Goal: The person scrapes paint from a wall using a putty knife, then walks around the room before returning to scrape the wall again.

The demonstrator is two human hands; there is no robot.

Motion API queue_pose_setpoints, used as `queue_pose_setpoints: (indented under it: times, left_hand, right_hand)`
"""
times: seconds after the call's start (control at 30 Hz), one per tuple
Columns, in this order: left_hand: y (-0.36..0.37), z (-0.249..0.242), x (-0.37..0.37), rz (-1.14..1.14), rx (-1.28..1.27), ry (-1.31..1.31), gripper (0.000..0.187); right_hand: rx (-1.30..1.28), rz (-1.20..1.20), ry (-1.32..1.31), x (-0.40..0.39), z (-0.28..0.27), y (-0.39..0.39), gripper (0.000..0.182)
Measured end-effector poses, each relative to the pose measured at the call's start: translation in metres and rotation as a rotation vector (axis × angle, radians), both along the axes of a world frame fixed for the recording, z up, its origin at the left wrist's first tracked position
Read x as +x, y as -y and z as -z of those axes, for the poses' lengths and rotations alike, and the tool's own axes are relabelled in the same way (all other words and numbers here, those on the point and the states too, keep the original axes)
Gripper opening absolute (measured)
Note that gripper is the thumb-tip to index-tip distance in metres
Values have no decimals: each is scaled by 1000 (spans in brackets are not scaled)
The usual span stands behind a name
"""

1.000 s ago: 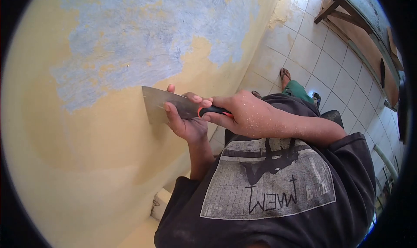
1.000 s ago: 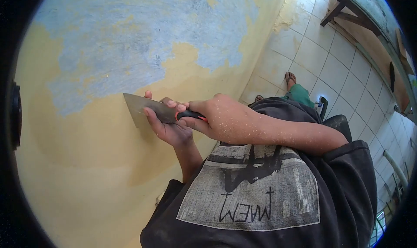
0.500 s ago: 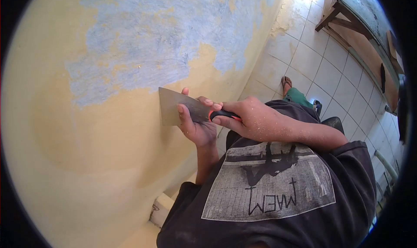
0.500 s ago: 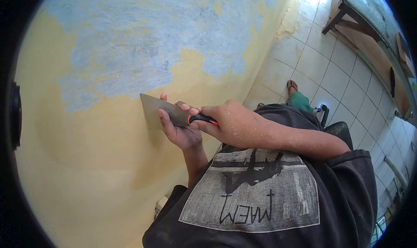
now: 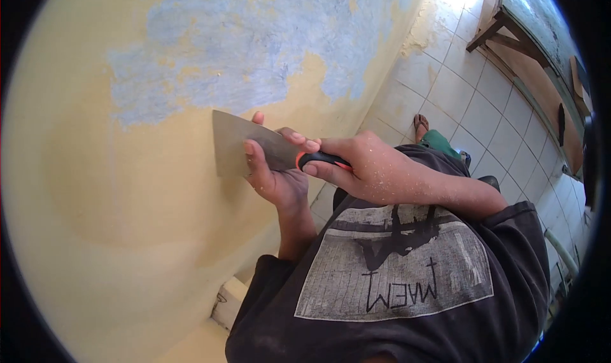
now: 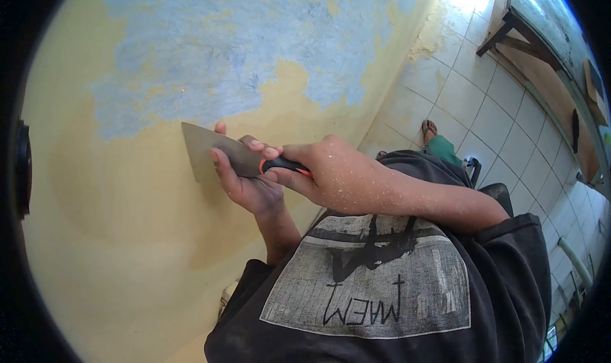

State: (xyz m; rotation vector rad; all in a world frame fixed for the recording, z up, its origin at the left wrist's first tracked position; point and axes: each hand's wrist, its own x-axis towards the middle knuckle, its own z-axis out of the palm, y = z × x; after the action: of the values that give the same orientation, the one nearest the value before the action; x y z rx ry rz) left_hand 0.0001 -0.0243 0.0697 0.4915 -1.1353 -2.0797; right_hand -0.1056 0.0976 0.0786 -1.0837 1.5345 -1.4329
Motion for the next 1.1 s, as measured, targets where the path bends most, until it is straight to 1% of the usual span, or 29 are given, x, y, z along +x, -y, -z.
queue_pose_setpoints:
  times: [0.07,0.13,0.2,0.27,0.4,0.47,0.5,0.57,0.67,0.77,0.87,1.0,1.1]
  left_hand:
    - [-1,2,-7,8,-22,38,47]
    - [-3,15,-8,4,-56,111,48]
    - [-1,12,-9,9,-37,61,48]
    - [1,0,-8,8,1,10,47]
    - [-1,8,-9,-10,-10,76,48]
    - [-2,14,-8,-18,-36,115,49]
    - [0,10,-9,-19,-31,84,49]
    - [2,2,-6,-30,-6,44,50]
    - [3,4,-2,-38,-1,64,51]
    - [1,20,-2,-21,-31,123,50]
    - [4,10,1,-27,4,57,49]
    - [6,5,2,-44,-30,80,49]
    - [3,7,-1,-37,-22,75,49]
  right_hand:
    - [51,-15,20,-4,1,-7,29]
    - [92,-20,31,-6,-2,-9,29]
    - [134,-20,53,-6,-4,-9,29]
    - [108,-8,29,-4,-1,-5,28]
    - [43,-5,57,-6,-6,-9,29]
    - [106,-20,41,-7,-7,-7,29]
    - [144,-34,40,-6,-6,-7,29]
    - [116,-26,11,-4,-6,-2,28]
    - [76,-19,22,3,-8,-3,28]
    - [77,-4,29,1,-1,-5,29]
    - [68,-3,8,4,2,1,30]
    - [40,12,-6,6,0,1,32]
    - [97,-18,41,3,-2,-3,33]
